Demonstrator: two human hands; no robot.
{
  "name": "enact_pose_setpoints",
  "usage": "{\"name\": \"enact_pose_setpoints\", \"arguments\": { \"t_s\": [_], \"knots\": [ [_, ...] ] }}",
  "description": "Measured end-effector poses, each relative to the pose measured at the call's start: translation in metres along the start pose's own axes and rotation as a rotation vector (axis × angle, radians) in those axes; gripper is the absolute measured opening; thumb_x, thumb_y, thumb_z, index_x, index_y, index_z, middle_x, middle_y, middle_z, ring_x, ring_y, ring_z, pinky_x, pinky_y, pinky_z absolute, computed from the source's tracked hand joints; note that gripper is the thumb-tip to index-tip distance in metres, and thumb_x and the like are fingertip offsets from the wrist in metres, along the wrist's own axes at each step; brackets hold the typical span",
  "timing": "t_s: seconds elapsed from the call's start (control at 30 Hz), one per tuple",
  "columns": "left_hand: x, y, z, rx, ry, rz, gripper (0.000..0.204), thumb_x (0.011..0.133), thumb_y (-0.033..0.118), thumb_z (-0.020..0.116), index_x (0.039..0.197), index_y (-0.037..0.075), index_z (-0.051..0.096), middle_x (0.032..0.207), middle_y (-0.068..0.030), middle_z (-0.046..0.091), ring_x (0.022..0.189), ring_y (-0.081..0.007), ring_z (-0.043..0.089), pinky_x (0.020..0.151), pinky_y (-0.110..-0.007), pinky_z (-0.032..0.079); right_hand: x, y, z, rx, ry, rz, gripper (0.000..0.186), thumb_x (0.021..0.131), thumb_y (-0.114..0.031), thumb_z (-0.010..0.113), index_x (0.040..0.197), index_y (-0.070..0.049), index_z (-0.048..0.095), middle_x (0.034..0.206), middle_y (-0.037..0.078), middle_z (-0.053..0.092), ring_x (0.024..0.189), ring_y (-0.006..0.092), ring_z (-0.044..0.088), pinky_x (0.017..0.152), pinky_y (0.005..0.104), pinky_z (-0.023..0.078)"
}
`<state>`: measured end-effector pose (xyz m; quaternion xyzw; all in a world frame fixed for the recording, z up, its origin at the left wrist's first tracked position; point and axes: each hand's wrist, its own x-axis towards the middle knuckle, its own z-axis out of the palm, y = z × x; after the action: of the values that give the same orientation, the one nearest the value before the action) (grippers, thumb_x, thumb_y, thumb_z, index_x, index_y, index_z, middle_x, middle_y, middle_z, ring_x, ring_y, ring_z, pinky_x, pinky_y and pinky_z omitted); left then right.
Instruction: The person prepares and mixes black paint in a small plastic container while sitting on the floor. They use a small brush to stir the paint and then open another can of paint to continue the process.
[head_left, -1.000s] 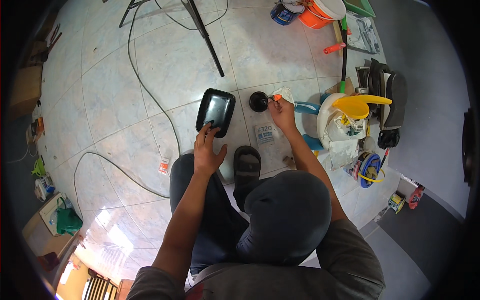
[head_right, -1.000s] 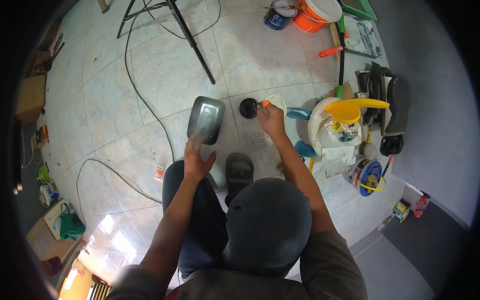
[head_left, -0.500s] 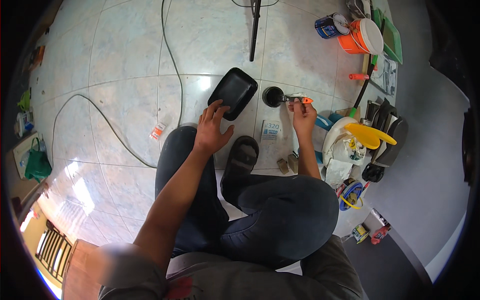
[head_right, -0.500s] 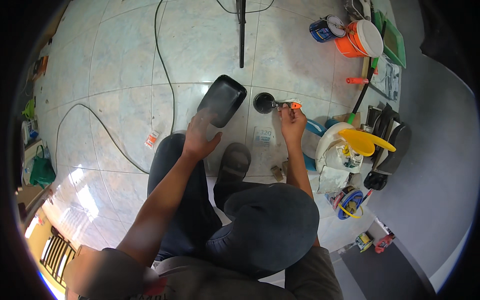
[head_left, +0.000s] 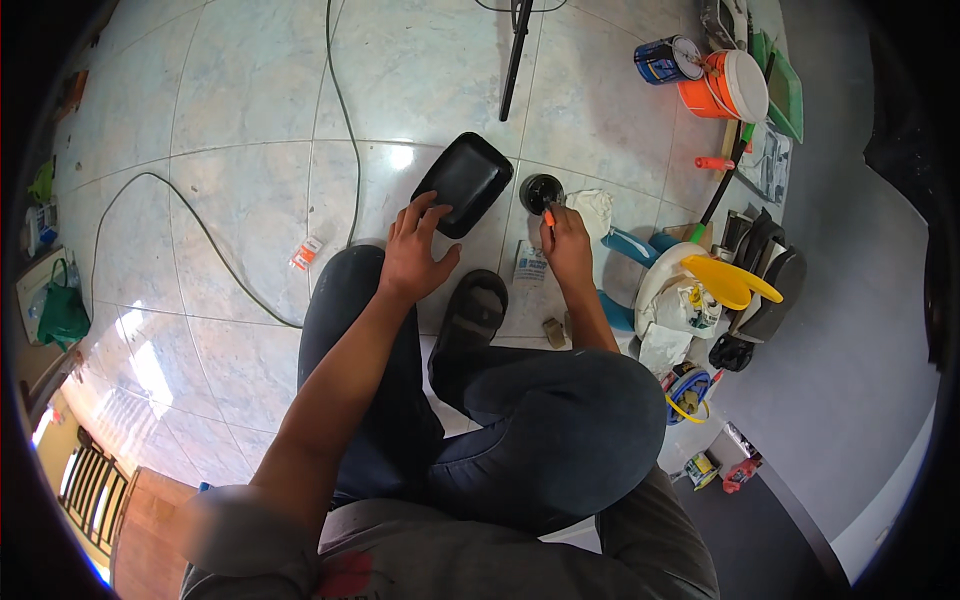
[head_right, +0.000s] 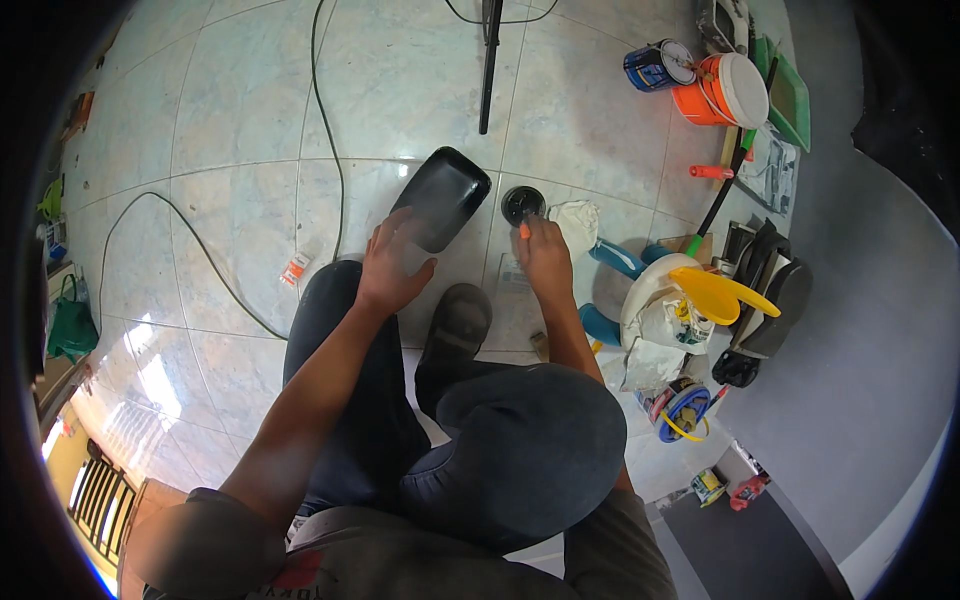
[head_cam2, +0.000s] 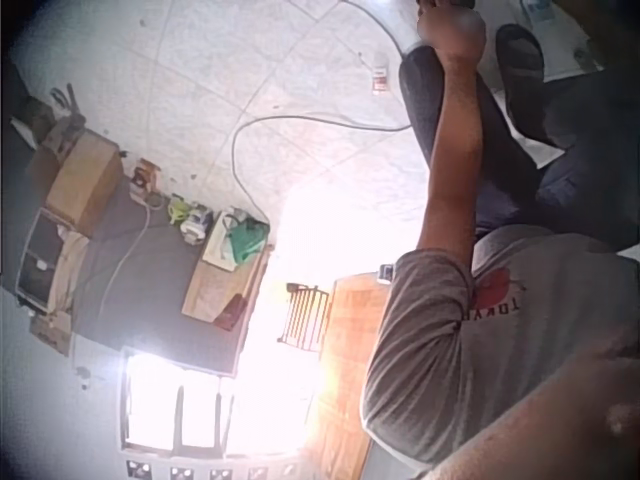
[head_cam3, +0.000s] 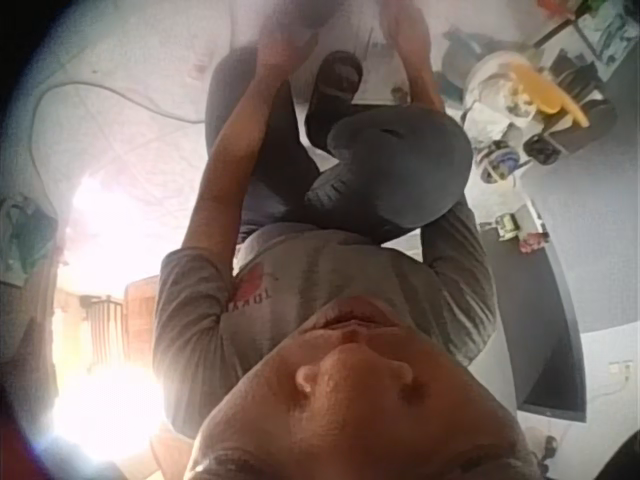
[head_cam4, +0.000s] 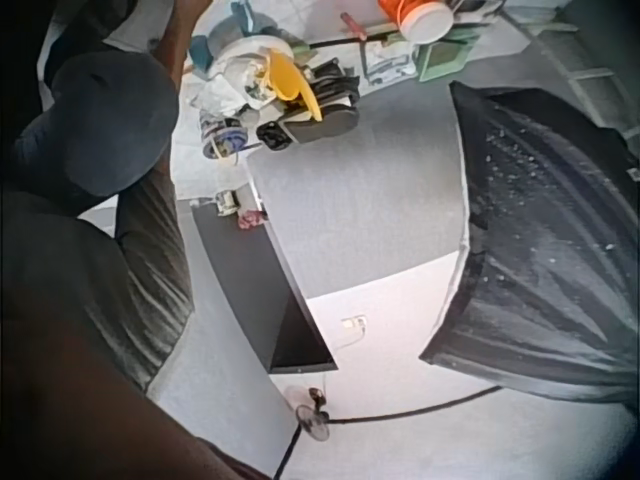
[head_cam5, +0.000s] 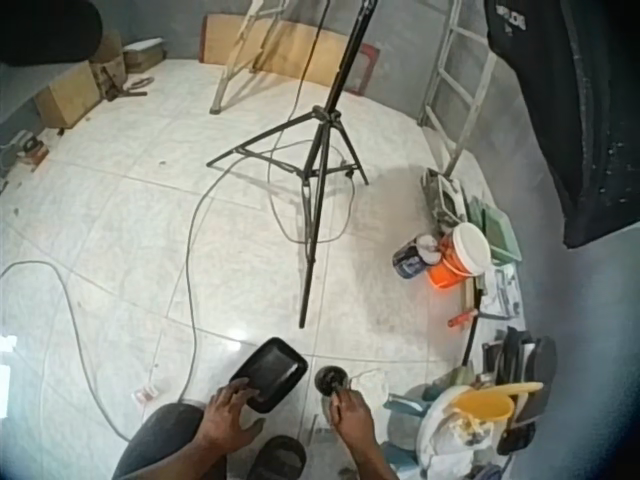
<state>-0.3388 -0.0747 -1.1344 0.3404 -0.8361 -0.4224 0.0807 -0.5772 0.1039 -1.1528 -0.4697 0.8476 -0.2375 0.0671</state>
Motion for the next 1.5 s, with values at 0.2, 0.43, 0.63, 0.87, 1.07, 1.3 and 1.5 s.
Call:
{"name": "enact_pose_setpoints", "arguments": {
  "t_s": [0.2, 0.43, 0.63, 0.87, 1.07, 1.3, 1.5],
  "knots": [
    [0.000, 0.000, -0.001, -0.021, 0.012, 0.000, 0.065, 0.083, 0.021, 0.085, 0.143, 0.014, 0.061, 0.158, -0.0140, 0.050, 0.139, -0.0384, 0.054, 0.114, -0.052, 0.046, 0.005, -0.009, -0.020, 0.126, 0.025, 0.046, 0.019, 0.098, -0.007, 0.071, 0.113, 0.004, 0.073, 0.105, 0.023, 0.074, 0.099, 0.0417, 0.071, 0.088, 0.0468, 0.058],
    [0.000, -0.003, 0.000, -0.027, 0.020, -0.015, 0.065, 0.083, 0.021, 0.084, 0.143, 0.014, 0.061, 0.158, -0.0140, 0.050, 0.139, -0.0385, 0.053, 0.114, -0.052, 0.045, 0.005, -0.008, -0.031, 0.087, 0.072, 0.005, 0.022, 0.098, -0.010, 0.071, 0.114, 0.005, 0.072, 0.108, 0.024, 0.075, 0.102, 0.0425, 0.072, 0.090, 0.0466, 0.058],
    [0.002, -0.001, -0.001, -0.045, 0.010, -0.059, 0.065, 0.080, 0.018, 0.087, 0.140, 0.013, 0.063, 0.157, -0.0145, 0.052, 0.141, -0.0417, 0.053, 0.117, -0.052, 0.046, 0.001, 0.007, -0.012, 0.044, -0.014, 0.020, 0.025, 0.098, -0.012, 0.071, 0.116, 0.005, 0.073, 0.107, 0.024, 0.075, 0.098, 0.0399, 0.073, 0.088, 0.0463, 0.058],
    [0.002, -0.001, 0.001, -0.056, 0.010, -0.049, 0.064, 0.080, 0.018, 0.088, 0.139, 0.013, 0.063, 0.156, -0.0156, 0.052, 0.140, -0.0422, 0.054, 0.117, -0.052, 0.046, 0.002, 0.031, 0.009, 0.293, 0.075, 0.399, 0.020, 0.099, -0.013, 0.072, 0.109, 0.004, 0.075, 0.091, 0.021, 0.076, 0.076, 0.0357, 0.075, 0.070, 0.0416, 0.059],
    [0.002, -0.005, 0.003, -0.031, 0.020, -0.031, 0.064, 0.080, 0.018, 0.087, 0.139, 0.013, 0.063, 0.156, -0.0160, 0.052, 0.141, -0.0419, 0.053, 0.118, -0.052, 0.046, 0.011, 0.031, 0.014, 0.211, 0.125, 0.325, 0.015, 0.098, -0.012, 0.074, 0.101, 0.003, 0.073, 0.081, 0.020, 0.074, 0.070, 0.0274, 0.074, 0.066, 0.0399, 0.056],
    [0.004, -0.001, 0.001, -0.041, 0.035, -0.035, 0.066, 0.080, 0.019, 0.087, 0.141, 0.013, 0.062, 0.155, -0.0169, 0.052, 0.142, -0.0422, 0.053, 0.118, -0.052, 0.045, 0.015, 0.030, -0.006, 0.231, 0.203, 0.415, 0.014, 0.099, -0.013, 0.072, 0.097, 0.001, 0.071, 0.074, 0.015, 0.072, 0.063, 0.0240, 0.069, 0.060, 0.0362, 0.052],
    [0.001, -0.008, -0.001, -0.007, 0.056, -0.016, 0.071, 0.079, 0.020, 0.088, 0.143, 0.012, 0.060, 0.157, -0.0182, 0.051, 0.142, -0.0427, 0.052, 0.119, -0.052, 0.044, 0.011, 0.008, -0.018, 0.225, 0.285, 0.404, 0.017, 0.100, -0.014, 0.072, 0.095, 0.002, 0.071, 0.071, 0.012, 0.070, 0.061, 0.0164, 0.064, 0.057, 0.0314, 0.048]
  ]
}}
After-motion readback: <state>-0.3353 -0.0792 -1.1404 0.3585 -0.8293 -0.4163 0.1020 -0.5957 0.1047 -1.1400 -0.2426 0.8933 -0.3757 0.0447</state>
